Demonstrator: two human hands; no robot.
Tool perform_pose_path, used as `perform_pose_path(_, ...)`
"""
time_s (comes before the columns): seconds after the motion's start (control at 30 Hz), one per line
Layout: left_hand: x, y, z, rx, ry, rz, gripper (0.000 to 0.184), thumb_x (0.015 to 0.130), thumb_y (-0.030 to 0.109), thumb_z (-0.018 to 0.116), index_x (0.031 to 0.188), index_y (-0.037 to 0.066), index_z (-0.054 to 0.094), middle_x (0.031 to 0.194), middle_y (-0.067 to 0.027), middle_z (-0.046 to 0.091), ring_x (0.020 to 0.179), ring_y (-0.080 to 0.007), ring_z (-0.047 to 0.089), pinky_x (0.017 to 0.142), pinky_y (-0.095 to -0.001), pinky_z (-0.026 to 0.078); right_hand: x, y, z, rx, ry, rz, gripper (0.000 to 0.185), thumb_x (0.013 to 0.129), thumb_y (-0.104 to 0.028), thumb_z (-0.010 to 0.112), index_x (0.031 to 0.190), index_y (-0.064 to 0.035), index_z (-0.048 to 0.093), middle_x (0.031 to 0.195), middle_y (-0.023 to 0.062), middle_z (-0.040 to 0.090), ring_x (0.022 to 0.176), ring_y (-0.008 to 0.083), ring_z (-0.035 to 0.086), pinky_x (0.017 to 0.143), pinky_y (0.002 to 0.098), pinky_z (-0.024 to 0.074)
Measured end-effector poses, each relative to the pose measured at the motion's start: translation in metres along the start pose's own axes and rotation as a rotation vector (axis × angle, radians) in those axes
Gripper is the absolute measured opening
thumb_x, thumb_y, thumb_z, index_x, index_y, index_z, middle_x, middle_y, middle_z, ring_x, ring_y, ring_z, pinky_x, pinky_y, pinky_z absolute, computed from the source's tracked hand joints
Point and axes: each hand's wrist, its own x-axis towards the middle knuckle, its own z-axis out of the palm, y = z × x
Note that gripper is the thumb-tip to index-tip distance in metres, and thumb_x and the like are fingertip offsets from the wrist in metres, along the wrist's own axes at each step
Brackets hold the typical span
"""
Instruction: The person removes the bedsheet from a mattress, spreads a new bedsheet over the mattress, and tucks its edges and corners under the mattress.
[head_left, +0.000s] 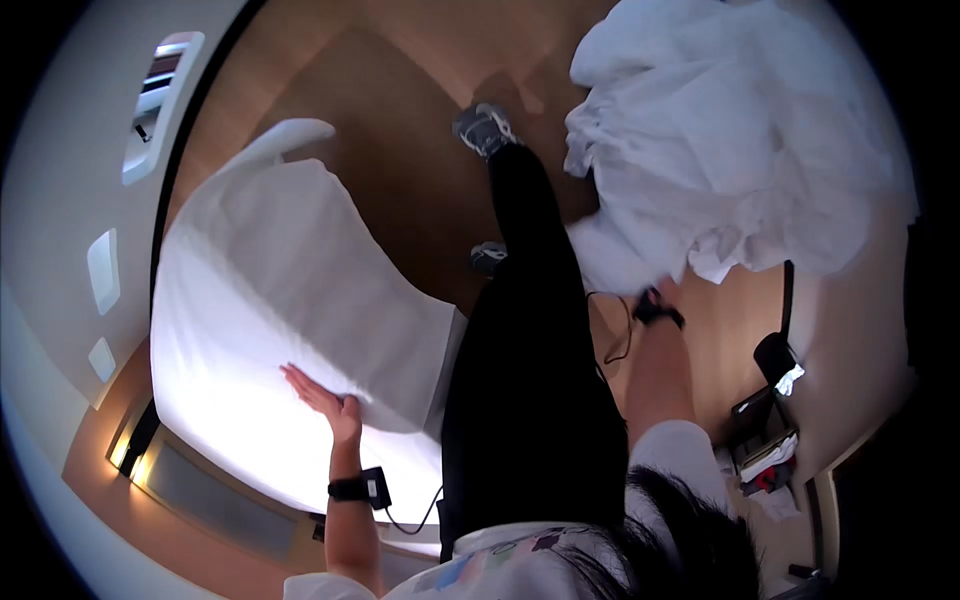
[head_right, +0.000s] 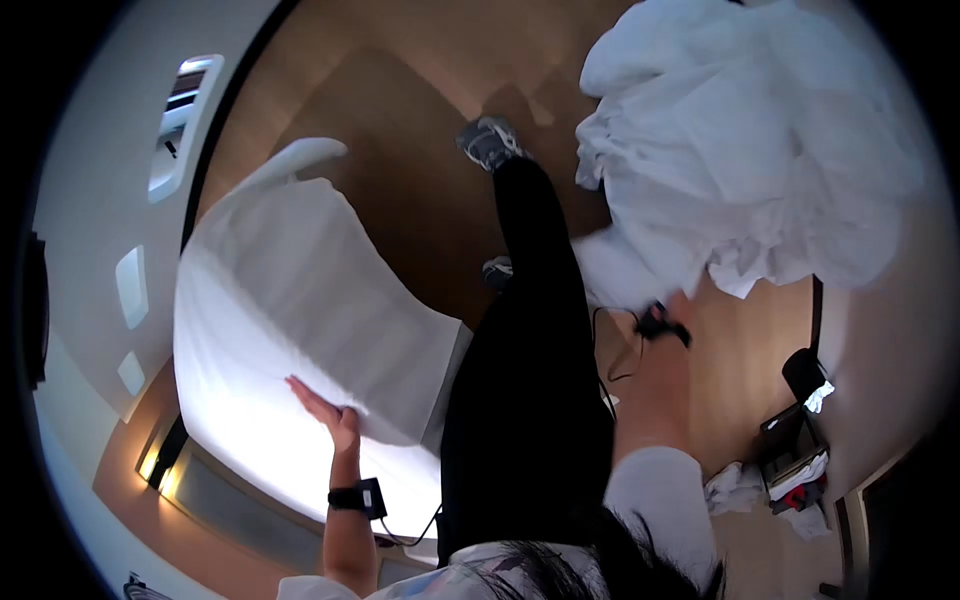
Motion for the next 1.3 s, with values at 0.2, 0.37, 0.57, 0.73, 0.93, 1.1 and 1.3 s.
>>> perform_pose_path(0.2, -0.013, 0.015, -0.022, -0.023, -0.167, 0.005, 0.096, 0.060, 0.002, 0.053, 0.143, 0.011, 0.006, 0.147, -0.0212, 0.001, 0.133, -0.0448, 0.006, 0.107, -0.0536, 0.010, -0.163, 0.283, -0.217, -0.519, -0.090, 0.533, 0.027, 0.086, -0.029, 0.044, 0.084, -0.0080, 0.060, 0.083, 0.0130, 0.063, 0.077, 0.0305, 0.061, 0.065, 0.0416, 0.0484)
perform_pose_path(0.37, -0.037, 0.011, -0.025, -0.127, -0.237, -0.067, 0.092, 0.068, 0.000, 0.061, 0.143, 0.016, 0.010, 0.147, -0.0202, 0.005, 0.131, -0.0409, 0.017, 0.106, -0.0456, 0.023, -0.119, 0.374, -0.557, -0.421, 0.336, 0.808, 0.034, 0.081, -0.035, 0.054, 0.097, -0.0061, 0.063, 0.092, 0.0110, 0.063, 0.086, 0.0245, 0.060, 0.075, 0.0343, 0.0476)
perform_pose_path(0.57, -0.031, 0.021, -0.018, -0.113, -0.279, -0.350, 0.099, 0.067, 0.002, 0.065, 0.143, 0.017, 0.003, 0.144, -0.0280, -0.002, 0.131, -0.0450, 0.014, 0.105, -0.0467, 0.025, 0.162, 0.270, -0.694, 0.448, 0.565, -0.042, 0.043, 0.087, -0.030, 0.047, 0.118, -0.0005, 0.048, 0.112, 0.0179, 0.051, 0.109, 0.0273, 0.047, 0.091, 0.0371, 0.0362)
perform_pose_path(0.73, -0.021, 0.016, -0.012, -0.106, -0.290, -0.454, 0.106, 0.065, 0.005, 0.066, 0.143, 0.018, -0.005, 0.144, -0.0272, -0.008, 0.132, -0.0480, 0.007, 0.106, -0.0481, 0.022, 0.250, -0.030, -0.552, 0.418, 0.699, -0.481, 0.039, 0.082, -0.006, 0.049, 0.121, -0.0090, 0.050, 0.123, 0.0148, 0.048, 0.112, 0.0291, 0.047, 0.094, 0.0352, 0.0388)
perform_pose_path(0.93, -0.019, 0.032, -0.024, -0.243, -0.327, -0.534, 0.098, 0.070, 0.005, 0.060, 0.143, 0.021, -0.003, 0.146, -0.0260, -0.006, 0.135, -0.0402, 0.004, 0.108, -0.0427, 0.017, 0.103, -0.286, -0.346, 0.639, -0.070, -0.752, 0.035, 0.073, -0.003, 0.050, 0.107, -0.0022, 0.055, 0.109, 0.0188, 0.056, 0.105, 0.0320, 0.052, 0.091, 0.0375, 0.0400)
perform_pose_path(1.1, -0.026, 0.008, -0.016, -0.223, -0.414, -0.525, 0.090, 0.075, 0.000, 0.053, 0.144, 0.023, -0.002, 0.148, -0.0186, 0.000, 0.137, -0.0320, 0.008, 0.109, -0.0369, 0.016, -0.001, -0.411, -0.204, 0.750, -0.880, -0.414, 0.052, 0.080, -0.022, 0.052, 0.127, -0.0025, 0.041, 0.129, 0.0227, 0.043, 0.120, 0.0365, 0.041, 0.099, 0.0401, 0.0351)
perform_pose_path(1.3, -0.030, 0.017, -0.018, -0.481, -0.398, -0.509, 0.092, 0.074, -0.001, 0.052, 0.144, 0.024, -0.002, 0.150, -0.0061, -0.012, 0.137, -0.0301, -0.005, 0.105, -0.0566, 0.008, -0.015, -0.518, -0.112, 1.019, -0.626, -0.260, 0.080, 0.075, -0.038, 0.065, 0.135, -0.0025, 0.027, 0.130, 0.0246, 0.041, 0.120, 0.0363, 0.041, 0.100, 0.0405, 0.0336)
